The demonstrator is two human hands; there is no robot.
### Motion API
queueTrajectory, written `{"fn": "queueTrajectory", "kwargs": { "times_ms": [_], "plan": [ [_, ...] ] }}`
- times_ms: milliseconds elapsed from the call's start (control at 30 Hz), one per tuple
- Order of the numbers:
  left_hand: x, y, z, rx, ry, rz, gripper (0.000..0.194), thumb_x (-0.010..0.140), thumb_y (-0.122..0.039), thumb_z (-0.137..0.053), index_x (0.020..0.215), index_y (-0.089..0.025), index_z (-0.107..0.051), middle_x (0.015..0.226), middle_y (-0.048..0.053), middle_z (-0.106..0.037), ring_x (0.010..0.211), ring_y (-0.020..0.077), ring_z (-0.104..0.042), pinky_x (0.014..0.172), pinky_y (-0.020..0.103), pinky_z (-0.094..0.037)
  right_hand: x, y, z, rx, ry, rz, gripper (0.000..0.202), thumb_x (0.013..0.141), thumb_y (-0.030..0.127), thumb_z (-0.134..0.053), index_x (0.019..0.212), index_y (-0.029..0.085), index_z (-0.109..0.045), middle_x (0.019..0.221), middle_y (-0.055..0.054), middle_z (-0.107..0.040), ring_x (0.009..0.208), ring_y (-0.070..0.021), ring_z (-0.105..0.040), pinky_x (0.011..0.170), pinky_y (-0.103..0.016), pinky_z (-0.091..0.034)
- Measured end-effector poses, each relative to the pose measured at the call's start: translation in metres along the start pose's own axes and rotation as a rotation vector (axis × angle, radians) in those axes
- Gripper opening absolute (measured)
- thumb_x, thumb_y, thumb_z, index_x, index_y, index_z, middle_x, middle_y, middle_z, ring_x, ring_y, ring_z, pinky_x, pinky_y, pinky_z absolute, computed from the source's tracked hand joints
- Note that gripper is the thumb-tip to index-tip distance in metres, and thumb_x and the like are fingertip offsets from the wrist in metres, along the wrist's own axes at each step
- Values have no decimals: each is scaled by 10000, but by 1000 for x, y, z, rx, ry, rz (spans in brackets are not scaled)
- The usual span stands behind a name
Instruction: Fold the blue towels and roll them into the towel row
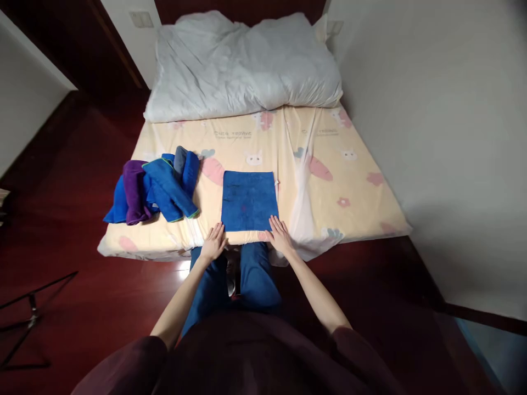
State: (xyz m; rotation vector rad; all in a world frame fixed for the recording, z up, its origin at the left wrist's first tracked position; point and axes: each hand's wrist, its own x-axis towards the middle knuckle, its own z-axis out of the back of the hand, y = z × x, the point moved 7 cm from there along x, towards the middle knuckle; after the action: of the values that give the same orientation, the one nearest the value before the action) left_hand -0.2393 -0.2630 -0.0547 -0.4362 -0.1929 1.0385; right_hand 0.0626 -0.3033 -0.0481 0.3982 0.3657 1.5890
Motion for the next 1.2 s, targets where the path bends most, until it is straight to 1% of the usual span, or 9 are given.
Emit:
{"fn": "queueTrajectory", "kwargs": {
  "times_ms": [133, 233, 367, 500, 600, 733, 967, 1133, 1200],
  "plan": [
    [-19, 7, 10, -57, -59, 79, 643, 971, -291, -471, 1601, -166, -468, 1650, 181, -469, 1591, 342, -359, 1301, 564, -340, -30, -10, 2, 15, -31, -15, 521, 1027, 330, -521, 1513, 165, -611, 1636, -152, -489, 1571, -309, -430, 1306, -571, -352],
    [-19, 5, 20, -67, -133, 95, 624, 937, -232, -502, 1556, -162, -516, 1613, 193, -508, 1560, 344, -413, 1293, 543, -373, -31, -15, 7, 19, -64, -44, 461, 1007, 282, -533, 1424, 167, -691, 1567, -149, -579, 1525, -317, -497, 1278, -551, -403],
    [4, -10, 22, -52, -108, 15, 612, 889, -141, -514, 1499, -142, -574, 1597, 179, -531, 1554, 327, -424, 1297, 534, -375, -17, -10, 12, 5, -91, -42, 465, 966, 207, -553, 1402, 154, -706, 1495, -142, -652, 1464, -336, -545, 1247, -554, -419],
    [32, -18, 13, -14, -31, -32, 599, 860, -80, -508, 1443, -128, -633, 1578, 175, -558, 1547, 311, -440, 1297, 511, -378, -8, -4, 8, -18, -70, -63, 507, 941, 135, -516, 1413, 166, -699, 1463, -130, -680, 1382, -347, -585, 1191, -548, -443],
    [43, -17, 4, 27, -1, -47, 575, 873, -64, -504, 1424, -133, -652, 1571, 161, -569, 1535, 305, -459, 1299, 501, -367, -5, -6, 7, -21, -83, -103, 536, 914, 74, -489, 1394, 157, -713, 1429, -144, -700, 1329, -351, -599, 1143, -548, -463],
    [48, -5, -3, 12, -16, -69, 541, 910, -62, -484, 1411, -146, -671, 1569, 150, -572, 1526, 295, -473, 1290, 492, -376, -3, -17, 5, 46, -136, -128, 523, 889, 28, -483, 1289, 184, -781, 1377, -121, -733, 1263, -324, -621, 1129, -513, -483],
    [48, 24, -5, -116, -120, -86, 511, 915, -105, -485, 1359, -182, -726, 1456, 107, -678, 1446, 279, -564, 1246, 481, -459, -3, -47, 8, 347, -364, -142, 486, 822, 10, -463, 1024, 217, -855, 1122, -80, -822, 1101, -252, -699, 1061, -433, -574],
    [28, 37, -3, -220, -128, -183, 462, 933, -185, -536, 1346, -225, -739, 1443, 76, -691, 1423, 283, -580, 1218, 495, -488, -18, -51, 1, 396, -306, -67, 438, 845, 44, -501, 1007, 251, -851, 1105, -53, -826, 1080, -249, -706, 1018, -428, -586],
    [23, 42, -2, -290, -155, -158, 431, 913, -186, -552, 1280, -237, -772, 1385, 69, -726, 1375, 280, -612, 1190, 487, -512, -21, -52, -1, 427, -303, -82, 420, 842, 55, -518, 1012, 252, -848, 1107, -56, -824, 1085, -250, -705, 1025, -430, -580]
  ]
}}
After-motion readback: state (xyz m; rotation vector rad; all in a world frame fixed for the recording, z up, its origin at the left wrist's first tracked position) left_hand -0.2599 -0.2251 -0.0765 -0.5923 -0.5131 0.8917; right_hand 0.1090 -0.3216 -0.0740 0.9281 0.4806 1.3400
